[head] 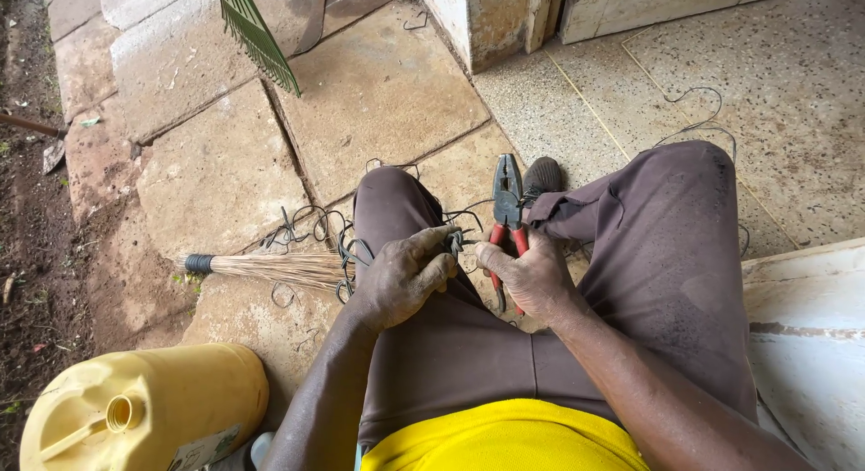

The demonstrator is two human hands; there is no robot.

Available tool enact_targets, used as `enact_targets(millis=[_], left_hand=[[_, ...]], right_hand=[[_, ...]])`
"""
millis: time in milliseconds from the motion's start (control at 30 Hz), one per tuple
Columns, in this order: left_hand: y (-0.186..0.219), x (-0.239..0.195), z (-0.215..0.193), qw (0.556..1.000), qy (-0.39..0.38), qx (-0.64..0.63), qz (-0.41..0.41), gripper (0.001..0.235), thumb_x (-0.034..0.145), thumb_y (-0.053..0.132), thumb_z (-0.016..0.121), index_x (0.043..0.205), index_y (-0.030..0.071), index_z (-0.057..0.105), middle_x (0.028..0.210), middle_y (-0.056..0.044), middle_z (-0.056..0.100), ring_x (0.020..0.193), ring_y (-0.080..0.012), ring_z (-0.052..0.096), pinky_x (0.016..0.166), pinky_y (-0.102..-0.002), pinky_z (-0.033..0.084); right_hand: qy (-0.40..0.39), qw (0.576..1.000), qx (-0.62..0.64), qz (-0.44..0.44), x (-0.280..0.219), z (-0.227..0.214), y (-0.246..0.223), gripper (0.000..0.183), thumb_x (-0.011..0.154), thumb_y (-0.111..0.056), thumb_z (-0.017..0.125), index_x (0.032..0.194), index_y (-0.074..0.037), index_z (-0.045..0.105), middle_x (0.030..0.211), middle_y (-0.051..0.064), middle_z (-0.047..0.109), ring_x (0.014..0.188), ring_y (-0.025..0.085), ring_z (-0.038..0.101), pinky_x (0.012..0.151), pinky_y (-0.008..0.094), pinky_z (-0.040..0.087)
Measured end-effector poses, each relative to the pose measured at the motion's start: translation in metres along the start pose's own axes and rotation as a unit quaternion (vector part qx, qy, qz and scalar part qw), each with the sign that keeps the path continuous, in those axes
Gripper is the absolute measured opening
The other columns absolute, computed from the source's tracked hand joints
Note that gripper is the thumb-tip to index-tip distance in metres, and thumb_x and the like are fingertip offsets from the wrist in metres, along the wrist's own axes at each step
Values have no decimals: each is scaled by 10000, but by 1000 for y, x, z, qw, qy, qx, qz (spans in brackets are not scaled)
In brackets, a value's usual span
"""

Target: The person sits on a tiled floor and uses pliers to strip the insulation from a black wire. They then twist the exposed wire strands together by hand and continue to strip and twist sections of the wire.

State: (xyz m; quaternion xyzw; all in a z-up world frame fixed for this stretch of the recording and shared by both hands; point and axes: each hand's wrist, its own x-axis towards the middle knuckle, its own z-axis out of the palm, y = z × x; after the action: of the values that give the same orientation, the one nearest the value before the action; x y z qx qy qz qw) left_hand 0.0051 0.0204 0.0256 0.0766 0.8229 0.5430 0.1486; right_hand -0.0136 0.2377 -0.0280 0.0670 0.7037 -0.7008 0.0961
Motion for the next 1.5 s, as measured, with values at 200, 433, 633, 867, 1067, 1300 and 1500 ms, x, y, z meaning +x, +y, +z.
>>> enact_targets(millis=[200, 433, 633, 867, 1067, 1300, 1500], left_hand=[[-5, 0, 5, 1000, 8, 3, 15, 521, 996, 186, 637, 1494, 35, 608, 851, -115, 825, 711, -214, 795, 736, -394, 640], [-7, 2, 2, 998, 15, -39, 40, 549, 1001, 163, 686, 1542, 121, 601, 855, -109, 809, 721, -187, 788, 722, -347, 640], [-24, 3, -11, 970, -14, -223, 95, 536, 1099, 162, 510, 1618, 41, 450, 874, -143, 775, 706, -191, 763, 723, -294, 569], [-35, 7, -19, 940, -31, -328, 87, 563, 1095, 168, 451, 1632, 8, 391, 882, -235, 742, 748, -293, 786, 760, -367, 590], [-35, 7, -21, 940, -45, -327, 92, 552, 1110, 184, 479, 1629, 12, 403, 900, -258, 731, 792, -322, 786, 809, -388, 594], [-29, 8, -19, 955, -30, -283, 88, 524, 1117, 180, 500, 1611, 13, 441, 877, -235, 745, 775, -296, 790, 769, -378, 606], [-33, 6, -5, 972, 31, -205, 110, 550, 1109, 163, 542, 1623, 14, 411, 920, -167, 756, 791, -207, 766, 763, -326, 611]], right_hand=[[15, 995, 49, 81, -1, 4, -2, 132, 842, -167, 813, 895, -63, 752, 683, 126, 725, 610, 194, 710, 598, 327, 607], [-16, 999, 2, 28, -5, -3, -14, 189, 907, -231, 809, 869, -59, 740, 642, 175, 730, 611, 242, 745, 584, 333, 582], [-26, 963, -267, -2, -26, -17, -26, 437, 1030, -501, 622, 1095, -94, 767, 804, 178, 781, 794, 294, 766, 759, 447, 572], [-75, 925, -372, -27, -25, -9, -17, 433, 1100, -457, 523, 1350, -128, 651, 1149, 190, 761, 1091, 372, 759, 935, 517, 605], [-82, 901, -409, -114, -14, -4, 0, 516, 1108, -437, 505, 1531, -142, 515, 1329, 204, 662, 1219, 366, 690, 979, 514, 594], [-46, 853, -500, -141, -9, 8, 1, 643, 1120, -461, 413, 1625, -65, 365, 1362, 264, 582, 1275, 375, 629, 989, 500, 564], [-44, 828, -534, -164, -19, 16, -9, 698, 1144, -463, 346, 1640, 26, 304, 1392, 306, 558, 1330, 422, 592, 1037, 532, 550]])
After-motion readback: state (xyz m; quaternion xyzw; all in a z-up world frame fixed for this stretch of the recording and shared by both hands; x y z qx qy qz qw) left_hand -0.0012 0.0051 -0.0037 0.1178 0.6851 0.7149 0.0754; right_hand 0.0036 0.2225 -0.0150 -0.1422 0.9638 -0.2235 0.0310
